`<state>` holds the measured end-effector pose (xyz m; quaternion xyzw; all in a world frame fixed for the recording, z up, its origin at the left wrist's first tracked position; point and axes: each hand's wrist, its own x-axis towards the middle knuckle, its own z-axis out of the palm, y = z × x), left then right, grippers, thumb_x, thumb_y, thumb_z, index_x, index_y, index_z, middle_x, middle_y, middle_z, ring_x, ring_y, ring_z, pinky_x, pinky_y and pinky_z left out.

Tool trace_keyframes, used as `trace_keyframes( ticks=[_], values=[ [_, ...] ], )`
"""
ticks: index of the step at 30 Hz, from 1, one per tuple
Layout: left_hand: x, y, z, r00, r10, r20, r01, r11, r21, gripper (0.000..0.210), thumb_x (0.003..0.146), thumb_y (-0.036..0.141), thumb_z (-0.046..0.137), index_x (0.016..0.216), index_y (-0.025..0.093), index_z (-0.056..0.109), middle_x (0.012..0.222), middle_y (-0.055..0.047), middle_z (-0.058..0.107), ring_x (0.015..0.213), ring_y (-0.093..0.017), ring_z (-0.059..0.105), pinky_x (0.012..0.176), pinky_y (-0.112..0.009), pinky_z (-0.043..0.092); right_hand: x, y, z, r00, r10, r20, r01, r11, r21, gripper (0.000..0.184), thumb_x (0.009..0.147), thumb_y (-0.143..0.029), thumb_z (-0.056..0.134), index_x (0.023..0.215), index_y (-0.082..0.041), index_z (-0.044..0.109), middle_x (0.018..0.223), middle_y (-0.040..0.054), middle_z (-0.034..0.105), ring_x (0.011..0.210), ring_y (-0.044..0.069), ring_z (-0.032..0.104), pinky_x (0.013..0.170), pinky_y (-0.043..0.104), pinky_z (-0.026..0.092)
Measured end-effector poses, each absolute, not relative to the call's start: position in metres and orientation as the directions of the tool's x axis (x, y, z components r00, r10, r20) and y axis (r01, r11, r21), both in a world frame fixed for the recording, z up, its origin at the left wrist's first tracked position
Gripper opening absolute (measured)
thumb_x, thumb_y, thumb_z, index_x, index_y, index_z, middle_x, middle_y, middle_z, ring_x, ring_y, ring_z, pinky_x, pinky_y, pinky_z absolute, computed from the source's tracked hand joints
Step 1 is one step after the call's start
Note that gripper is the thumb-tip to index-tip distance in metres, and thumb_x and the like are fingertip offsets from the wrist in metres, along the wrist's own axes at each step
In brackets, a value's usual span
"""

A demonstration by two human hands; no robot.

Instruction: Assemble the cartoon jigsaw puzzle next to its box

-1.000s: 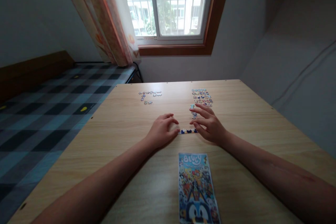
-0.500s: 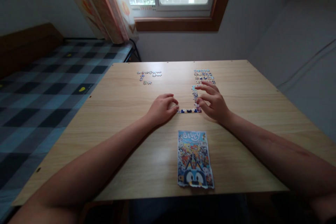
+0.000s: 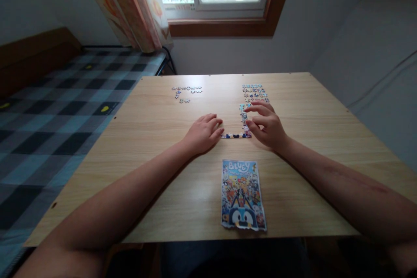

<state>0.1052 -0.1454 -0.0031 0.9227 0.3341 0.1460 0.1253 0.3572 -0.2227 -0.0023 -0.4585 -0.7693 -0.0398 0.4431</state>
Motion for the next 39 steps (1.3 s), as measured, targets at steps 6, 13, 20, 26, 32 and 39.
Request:
trace_keyframes(
  ticks=[6,13,20,26,32,39],
  values=[
    [0.097,-0.142,-0.003,0.755,0.619,0.218,0.546,-0.777,0.315,0.035,0.103,0.033,0.041,0.126,0.019,0.065,0.142,-0.01,0.06,0.135,-0.024,0.052,0.118,-0.043,0.038,0.354,-0.222,0.0,-0.176,0.642,0.746,0.734,0.591,-0.335,0.038,0.093,-0.024,0.06,0.055,-0.024,0.054,0.105,0.0048,0.073,0.116,0.028,0.059,0.104,0.053,0.047],
    [0.089,-0.141,0.001,0.749,0.614,0.249,0.556,-0.787,0.267,0.029,0.1,0.027,0.047,0.117,0.023,0.071,0.131,-0.007,0.069,0.121,-0.023,0.062,0.109,-0.04,0.048,0.349,-0.223,-0.001,-0.143,0.599,0.788,0.732,0.6,-0.324,0.036,0.089,-0.017,0.065,0.056,-0.024,0.051,0.091,0.0049,0.072,0.098,0.026,0.061,0.089,0.049,0.053],
    [0.082,-0.139,0.023,0.698,0.692,0.187,0.671,-0.722,0.167,0.027,0.099,0.026,0.048,0.1,0.023,0.074,0.107,-0.008,0.074,0.102,-0.024,0.067,0.091,-0.039,0.055,0.346,-0.225,0.0,-0.153,0.618,0.771,0.697,0.621,-0.359,0.028,0.09,-0.015,0.061,0.064,-0.024,0.058,0.087,0.0054,0.07,0.093,0.026,0.061,0.086,0.046,0.053],
    [0.08,-0.14,0.042,0.53,0.847,-0.039,0.846,-0.531,-0.048,0.024,0.092,0.015,0.05,0.093,0.014,0.074,0.097,-0.015,0.072,0.092,-0.026,0.069,0.08,-0.036,0.056,0.345,-0.225,-0.002,-0.137,0.647,0.75,0.659,0.625,-0.419,0.034,0.091,-0.012,0.059,0.061,-0.022,0.049,0.076,0.0042,0.064,0.079,0.02,0.058,0.073,0.036,0.049],
    [0.06,-0.123,0.049,0.312,0.941,-0.132,0.927,-0.331,-0.174,0.031,0.083,0.001,0.049,0.096,0.011,0.075,0.099,-0.019,0.074,0.094,-0.028,0.072,0.08,-0.035,0.055,0.345,-0.224,-0.009,-0.132,0.707,0.695,0.643,0.595,-0.483,0.045,0.095,-0.013,0.054,0.058,-0.021,0.031,0.057,-0.0037,0.037,0.05,0.01,0.04,0.05,0.027,0.032],
    [0.02,-0.069,0.017,0.22,0.956,0.193,0.974,-0.205,-0.096,0.034,0.099,0.025,0.041,0.116,0.016,0.069,0.12,-0.015,0.07,0.112,-0.026,0.065,0.098,-0.036,0.05,0.346,-0.222,-0.014,-0.141,0.714,0.686,0.616,0.605,-0.504,0.044,0.097,-0.014,0.053,0.06,-0.021,0.031,0.058,-0.0039,0.038,0.05,0.01,0.04,0.051,0.025,0.031]
  ],
)
